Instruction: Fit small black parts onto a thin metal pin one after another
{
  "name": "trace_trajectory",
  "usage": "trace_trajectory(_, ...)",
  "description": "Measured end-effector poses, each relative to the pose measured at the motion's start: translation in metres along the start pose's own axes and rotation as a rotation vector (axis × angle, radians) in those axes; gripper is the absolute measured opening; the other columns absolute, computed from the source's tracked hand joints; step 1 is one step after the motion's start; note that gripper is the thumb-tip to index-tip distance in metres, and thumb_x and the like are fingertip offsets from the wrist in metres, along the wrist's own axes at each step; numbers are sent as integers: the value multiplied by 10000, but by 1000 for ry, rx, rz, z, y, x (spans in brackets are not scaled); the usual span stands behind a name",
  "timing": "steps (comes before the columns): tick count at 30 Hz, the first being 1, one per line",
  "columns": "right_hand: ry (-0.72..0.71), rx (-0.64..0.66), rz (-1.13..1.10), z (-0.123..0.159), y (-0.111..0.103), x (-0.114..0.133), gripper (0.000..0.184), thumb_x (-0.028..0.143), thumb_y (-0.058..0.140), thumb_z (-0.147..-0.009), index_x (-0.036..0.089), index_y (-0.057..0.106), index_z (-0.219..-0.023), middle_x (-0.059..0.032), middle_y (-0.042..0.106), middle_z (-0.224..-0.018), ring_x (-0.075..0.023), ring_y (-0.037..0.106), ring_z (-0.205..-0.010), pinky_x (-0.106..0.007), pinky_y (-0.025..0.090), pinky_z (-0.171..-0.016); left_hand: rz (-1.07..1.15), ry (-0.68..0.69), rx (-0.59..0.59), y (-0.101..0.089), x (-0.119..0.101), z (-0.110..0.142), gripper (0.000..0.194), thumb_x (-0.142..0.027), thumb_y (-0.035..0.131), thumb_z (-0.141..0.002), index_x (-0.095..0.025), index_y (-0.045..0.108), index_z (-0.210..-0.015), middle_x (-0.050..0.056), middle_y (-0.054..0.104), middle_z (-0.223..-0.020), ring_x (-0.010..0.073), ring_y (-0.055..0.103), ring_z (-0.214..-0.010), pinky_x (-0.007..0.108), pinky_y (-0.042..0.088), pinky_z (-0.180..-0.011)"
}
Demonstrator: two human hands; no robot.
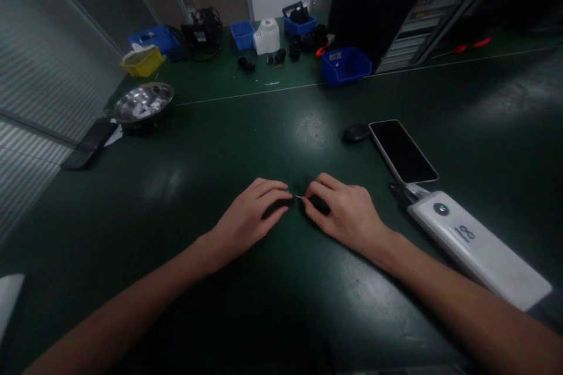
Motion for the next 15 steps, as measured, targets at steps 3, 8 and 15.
trace_trajectory(3, 2, 2, -5, 0, 0, 0, 232, 384, 496, -1006, 222, 651, -947, -30, 644, -976, -132, 551, -690, -290, 299, -569, -43, 12, 5, 9, -1, 0, 303, -190, 528, -1015, -193, 614, -1305, 82, 660, -1275, 217, 591, -1193, 426, 521, -1038)
trace_trajectory(8, 9, 23, -25, 1, -1, -1, 228, 387, 499, -1004, 227, 655, -963, -26, 640, -998, -130, 546, -693, -286, 304, -566, -199, -131, -85, -27, 50, 19, 332, -231, 535, -1013, -204, 606, -1336, 82, 656, -1272, 217, 612, -1156, 397, 523, -1003)
trace_trajectory(15, 9, 9, -54, 0, 1, -2, 220, 376, 514, -995, 216, 657, -948, -29, 643, -985, -120, 547, -687, -272, 321, -567, -641, -627, -294, -140, 166, 129, 439, -406, 471, -1010, -138, 599, -1334, 108, 651, -1253, 264, 606, -1052, 418, 472, -969)
Point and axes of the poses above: each hand's wrist, its own z-axis away from the middle knuckle, its own y-axis out of the palm, x = y × z, the point moved 2 cm from there along -z, towards the middle knuckle
